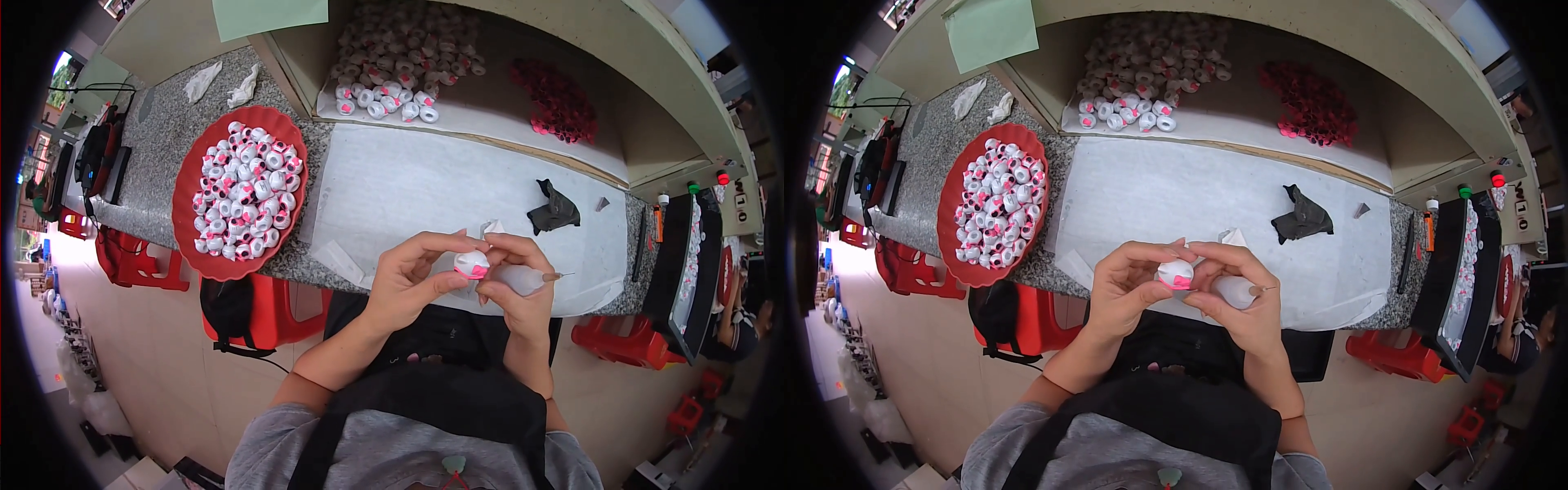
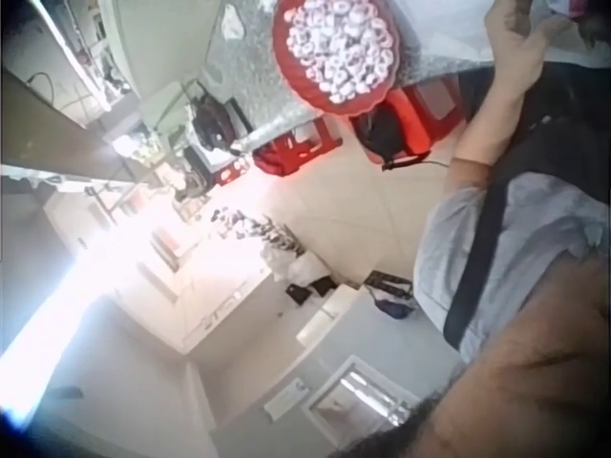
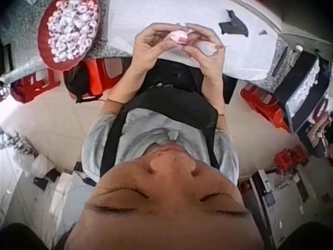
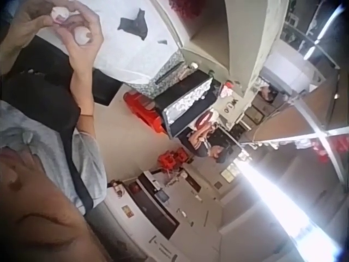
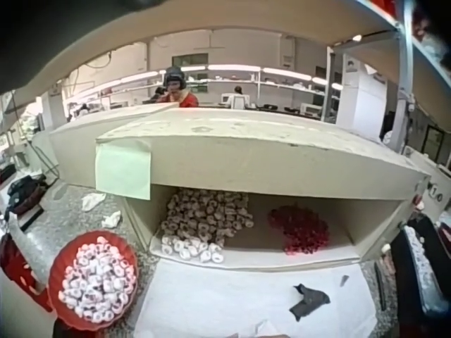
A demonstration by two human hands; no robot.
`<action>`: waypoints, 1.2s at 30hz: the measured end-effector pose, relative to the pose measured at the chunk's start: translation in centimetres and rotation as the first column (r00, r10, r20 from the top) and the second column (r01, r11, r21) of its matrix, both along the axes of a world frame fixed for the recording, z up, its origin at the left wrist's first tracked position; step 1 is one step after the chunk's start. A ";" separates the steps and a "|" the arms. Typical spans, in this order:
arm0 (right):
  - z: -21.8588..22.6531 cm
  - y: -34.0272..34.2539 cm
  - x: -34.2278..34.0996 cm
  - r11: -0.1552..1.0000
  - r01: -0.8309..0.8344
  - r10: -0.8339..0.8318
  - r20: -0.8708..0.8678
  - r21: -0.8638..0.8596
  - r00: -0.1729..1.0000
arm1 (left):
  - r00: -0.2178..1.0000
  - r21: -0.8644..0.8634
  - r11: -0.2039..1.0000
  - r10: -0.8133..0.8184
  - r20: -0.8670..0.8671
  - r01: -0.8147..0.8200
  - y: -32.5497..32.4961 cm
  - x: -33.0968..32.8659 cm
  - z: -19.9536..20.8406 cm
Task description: Assembling small toy components by applying glue and attaching parts at a factory workbench.
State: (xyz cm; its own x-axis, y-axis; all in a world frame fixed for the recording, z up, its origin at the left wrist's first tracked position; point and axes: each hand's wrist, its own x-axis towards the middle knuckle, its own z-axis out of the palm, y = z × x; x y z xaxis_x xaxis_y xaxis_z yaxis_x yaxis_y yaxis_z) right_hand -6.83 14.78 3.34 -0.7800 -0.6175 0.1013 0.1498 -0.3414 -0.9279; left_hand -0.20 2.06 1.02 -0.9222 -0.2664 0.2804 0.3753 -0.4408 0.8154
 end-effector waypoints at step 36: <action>-0.2 -0.4 1.1 0.999 0.033 -0.034 0.024 0.026 0.999 | 0.997 0.039 0.999 0.023 0.077 -0.026 0.8 0.5 -0.4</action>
State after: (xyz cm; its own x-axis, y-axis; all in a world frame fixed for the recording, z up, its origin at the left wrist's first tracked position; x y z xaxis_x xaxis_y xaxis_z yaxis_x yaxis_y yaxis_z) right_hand -5.75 14.40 3.13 -0.8025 -0.5930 0.0664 0.1612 -0.3225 -0.9327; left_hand 0.35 2.88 0.57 -0.9336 -0.2985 0.1980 0.3236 -0.4655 0.8238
